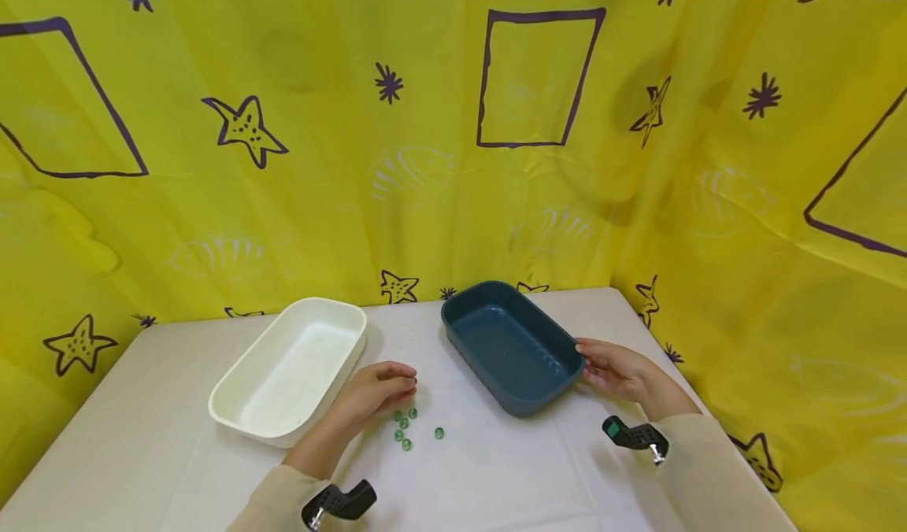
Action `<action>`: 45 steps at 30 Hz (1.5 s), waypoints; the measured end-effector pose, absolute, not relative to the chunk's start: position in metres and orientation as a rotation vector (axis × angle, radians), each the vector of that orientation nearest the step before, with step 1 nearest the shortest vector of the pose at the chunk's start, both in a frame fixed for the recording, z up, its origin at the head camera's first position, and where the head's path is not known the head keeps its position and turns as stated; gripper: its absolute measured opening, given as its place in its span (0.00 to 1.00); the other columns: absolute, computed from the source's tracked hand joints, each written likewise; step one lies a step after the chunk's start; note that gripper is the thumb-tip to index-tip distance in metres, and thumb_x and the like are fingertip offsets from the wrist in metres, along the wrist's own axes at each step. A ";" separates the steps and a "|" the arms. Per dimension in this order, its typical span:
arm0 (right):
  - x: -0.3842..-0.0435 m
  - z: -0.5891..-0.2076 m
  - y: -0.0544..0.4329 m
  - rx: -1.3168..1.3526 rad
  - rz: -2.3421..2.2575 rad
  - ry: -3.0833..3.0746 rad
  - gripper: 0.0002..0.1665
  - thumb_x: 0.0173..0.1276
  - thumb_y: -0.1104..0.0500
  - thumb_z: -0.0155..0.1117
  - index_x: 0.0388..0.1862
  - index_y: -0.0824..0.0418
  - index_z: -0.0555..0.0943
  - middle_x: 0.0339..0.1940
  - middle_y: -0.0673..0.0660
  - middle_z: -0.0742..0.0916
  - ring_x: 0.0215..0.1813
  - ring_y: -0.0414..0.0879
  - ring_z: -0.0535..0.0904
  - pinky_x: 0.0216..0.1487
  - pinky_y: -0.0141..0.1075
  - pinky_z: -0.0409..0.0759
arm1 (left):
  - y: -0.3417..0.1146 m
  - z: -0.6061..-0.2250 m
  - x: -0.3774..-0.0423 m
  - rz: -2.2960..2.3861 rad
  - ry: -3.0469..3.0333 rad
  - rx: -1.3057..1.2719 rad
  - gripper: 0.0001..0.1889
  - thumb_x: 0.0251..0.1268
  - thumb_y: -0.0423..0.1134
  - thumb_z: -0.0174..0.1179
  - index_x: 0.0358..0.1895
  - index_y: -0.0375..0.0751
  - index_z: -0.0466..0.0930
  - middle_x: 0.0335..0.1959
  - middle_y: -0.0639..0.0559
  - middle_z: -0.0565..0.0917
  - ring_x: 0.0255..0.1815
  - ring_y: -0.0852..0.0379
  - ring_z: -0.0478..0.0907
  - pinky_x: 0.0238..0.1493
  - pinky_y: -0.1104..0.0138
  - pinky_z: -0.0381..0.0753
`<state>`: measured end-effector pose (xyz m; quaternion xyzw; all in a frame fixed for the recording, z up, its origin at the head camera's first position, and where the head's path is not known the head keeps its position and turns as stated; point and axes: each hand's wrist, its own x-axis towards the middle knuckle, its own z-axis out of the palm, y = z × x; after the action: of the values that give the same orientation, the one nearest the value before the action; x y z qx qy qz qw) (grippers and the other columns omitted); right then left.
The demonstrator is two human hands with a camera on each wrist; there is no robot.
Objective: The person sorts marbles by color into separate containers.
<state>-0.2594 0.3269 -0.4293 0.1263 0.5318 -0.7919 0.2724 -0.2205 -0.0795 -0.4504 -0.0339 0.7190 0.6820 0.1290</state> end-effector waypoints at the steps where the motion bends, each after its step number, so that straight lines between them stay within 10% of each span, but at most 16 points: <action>1: -0.259 -0.429 0.327 0.338 -2.132 1.431 0.14 0.77 0.63 0.53 0.37 0.54 0.87 0.36 0.53 0.86 0.35 0.40 0.81 0.43 0.25 0.84 | -0.078 -0.450 -0.221 1.986 2.084 -0.096 0.14 0.61 0.29 0.64 0.48 0.26 0.81 0.35 0.48 0.86 0.32 0.60 0.83 0.40 0.70 0.87; 45: -0.256 -0.429 0.327 0.292 -2.131 1.479 0.15 0.77 0.63 0.53 0.37 0.52 0.86 0.34 0.50 0.87 0.33 0.39 0.82 0.41 0.25 0.84 | 0.008 -0.434 -0.229 2.060 1.708 -0.006 0.11 0.63 0.27 0.63 0.48 0.28 0.82 0.29 0.50 0.85 0.31 0.62 0.84 0.38 0.73 0.86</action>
<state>-0.2558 0.3270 -0.4289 0.1078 0.5467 -0.7877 0.2627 -0.2292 0.0078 -0.4340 -0.0021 0.6209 0.7491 0.2307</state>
